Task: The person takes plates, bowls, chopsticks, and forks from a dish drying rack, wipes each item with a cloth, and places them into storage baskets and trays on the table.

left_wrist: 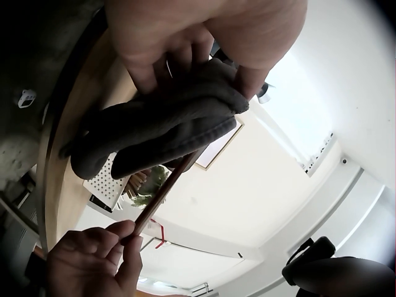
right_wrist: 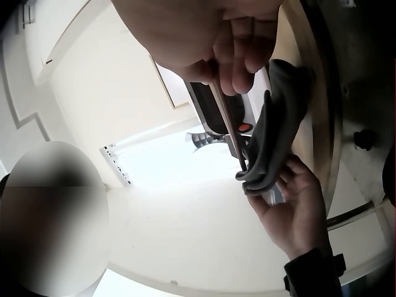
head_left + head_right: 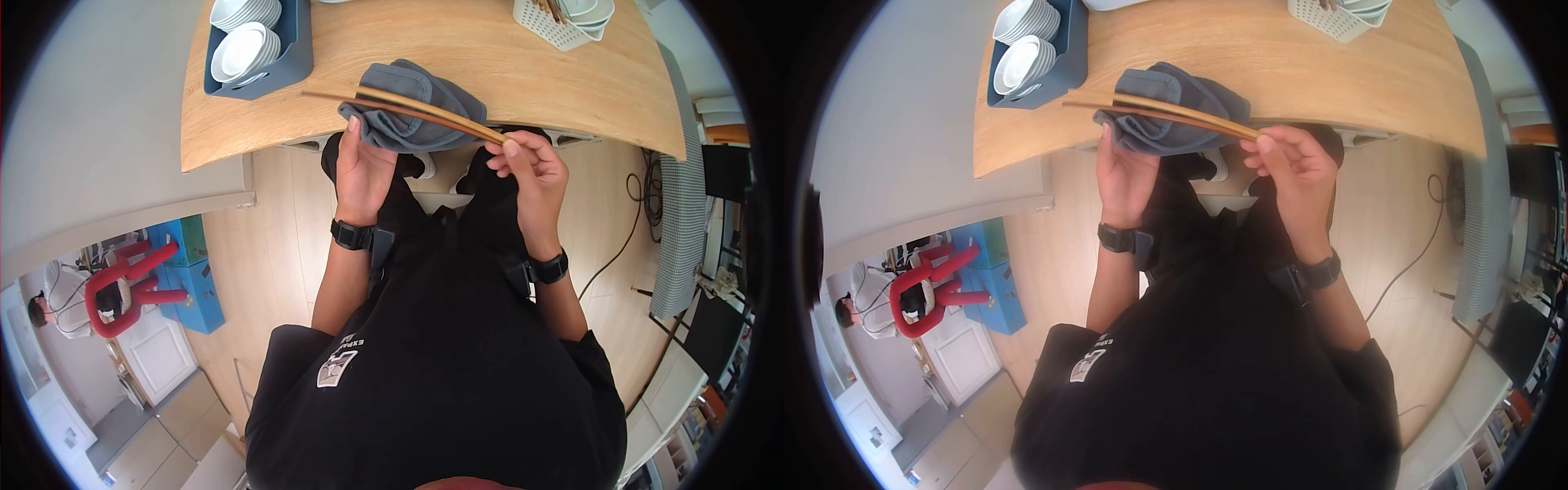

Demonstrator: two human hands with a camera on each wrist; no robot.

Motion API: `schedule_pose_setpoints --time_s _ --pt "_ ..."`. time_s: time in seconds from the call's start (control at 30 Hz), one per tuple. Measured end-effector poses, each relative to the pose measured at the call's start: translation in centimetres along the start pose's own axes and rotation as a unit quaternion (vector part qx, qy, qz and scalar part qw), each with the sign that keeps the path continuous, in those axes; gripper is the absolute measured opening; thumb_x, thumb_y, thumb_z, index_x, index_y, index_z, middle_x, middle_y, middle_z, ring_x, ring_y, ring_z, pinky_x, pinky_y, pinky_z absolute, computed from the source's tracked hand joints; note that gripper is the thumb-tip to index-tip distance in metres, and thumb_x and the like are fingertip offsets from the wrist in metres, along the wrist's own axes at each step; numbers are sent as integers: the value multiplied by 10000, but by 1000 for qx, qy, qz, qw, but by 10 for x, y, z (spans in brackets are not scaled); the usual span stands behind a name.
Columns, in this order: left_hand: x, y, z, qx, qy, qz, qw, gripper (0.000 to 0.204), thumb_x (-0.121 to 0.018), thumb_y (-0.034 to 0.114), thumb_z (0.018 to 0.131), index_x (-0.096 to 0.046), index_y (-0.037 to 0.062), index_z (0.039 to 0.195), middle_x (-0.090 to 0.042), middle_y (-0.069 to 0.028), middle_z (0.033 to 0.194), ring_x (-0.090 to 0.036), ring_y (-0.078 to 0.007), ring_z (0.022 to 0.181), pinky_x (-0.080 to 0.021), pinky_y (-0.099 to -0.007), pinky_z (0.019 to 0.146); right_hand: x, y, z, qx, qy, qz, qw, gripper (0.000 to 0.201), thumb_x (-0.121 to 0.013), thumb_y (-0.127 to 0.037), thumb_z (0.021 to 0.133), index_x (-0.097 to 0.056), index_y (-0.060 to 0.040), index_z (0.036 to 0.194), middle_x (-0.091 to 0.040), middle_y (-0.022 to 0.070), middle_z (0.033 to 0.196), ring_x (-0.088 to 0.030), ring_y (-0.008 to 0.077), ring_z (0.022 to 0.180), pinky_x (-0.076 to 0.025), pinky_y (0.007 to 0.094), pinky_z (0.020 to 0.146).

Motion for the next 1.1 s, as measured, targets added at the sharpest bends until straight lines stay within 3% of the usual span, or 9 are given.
schedule_pose_setpoints --time_s 0.1,0.2,0.27,0.4,0.47,0.8,0.9,0.97,1.1 --pt "1 -4 -3 7 -24 44 999 467 -463 331 1028 -428 49 1399 -502 -85 1411 -438 -234 1323 -306 -440 1142 -6 0 -7 7 -20 -22 1000 175 -656 -79 928 -634 23 1069 -731 138 933 -687 128 783 -531 227 664" --pt "-3 -9 1 22 -24 65 997 451 -455 308 1031 -433 38 1391 -509 -94 1398 -455 -238 1309 -324 -438 1131 -9 8 -8 62 -27 -48 997 161 -655 -60 923 -639 17 1063 -731 122 931 -692 128 804 -538 233 683" --pt "-9 -12 1 13 -52 140 989 425 -477 273 1021 -458 23 1364 -536 -95 1362 -493 -230 1269 -360 -425 1103 -8 8 -9 65 -29 -72 995 146 -679 -39 898 -660 14 1033 -733 103 932 -695 116 819 -538 223 687" --pt "-17 -20 0 31 -59 158 985 380 -524 218 996 -505 12 1314 -585 -90 1294 -552 -209 1194 -412 -396 1052 -13 3 -13 87 -62 -150 983 119 -722 -31 860 -691 18 963 -739 79 881 -698 90 779 -533 203 671" --pt "-20 -22 -2 44 -22 136 990 284 -602 107 949 -585 -4 1210 -662 -87 1149 -630 -160 1049 -482 -330 951 -15 1 -16 91 -86 -176 976 120 -723 -41 862 -687 20 959 -737 84 855 -702 97 762 -541 213 665" --pt "-23 -15 0 5 34 148 988 242 -601 75 934 -599 -23 1155 -674 -102 1104 -643 -165 1005 -495 -316 923 -12 3 -15 97 -87 -184 974 126 -729 -42 856 -690 25 954 -730 83 843 -702 103 759 -545 217 665" --pt "-23 -11 3 -11 25 166 986 238 -605 82 934 -587 -21 1148 -672 -99 1096 -642 -161 992 -495 -318 923 -9 6 -14 66 -79 -146 984 123 -724 -40 861 -702 27 963 -726 77 855 -686 93 745 -536 208 661" --pt "-25 -9 2 -14 29 173 984 232 -609 81 931 -589 -19 1140 -671 -97 1095 -641 -159 988 -494 -315 922 -8 8 -13 -9 -96 -52 994 133 -716 -38 870 -714 29 985 -722 74 864 -666 83 726 -527 202 651" --pt "-25 -11 3 -30 33 180 983 224 -619 78 923 -594 -12 1127 -670 -93 1089 -638 -153 977 -489 -303 914 -5 14 -11 -20 -97 -29 995 146 -709 -36 876 -718 30 1006 -717 75 862 -656 82 715 -525 202 640"
Point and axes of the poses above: each hand's wrist, its own z-axis towards the middle knuckle, its own x-axis out of the back of the hand, y = z × x, the point moved 1 cm from there along z, towards the middle knuckle
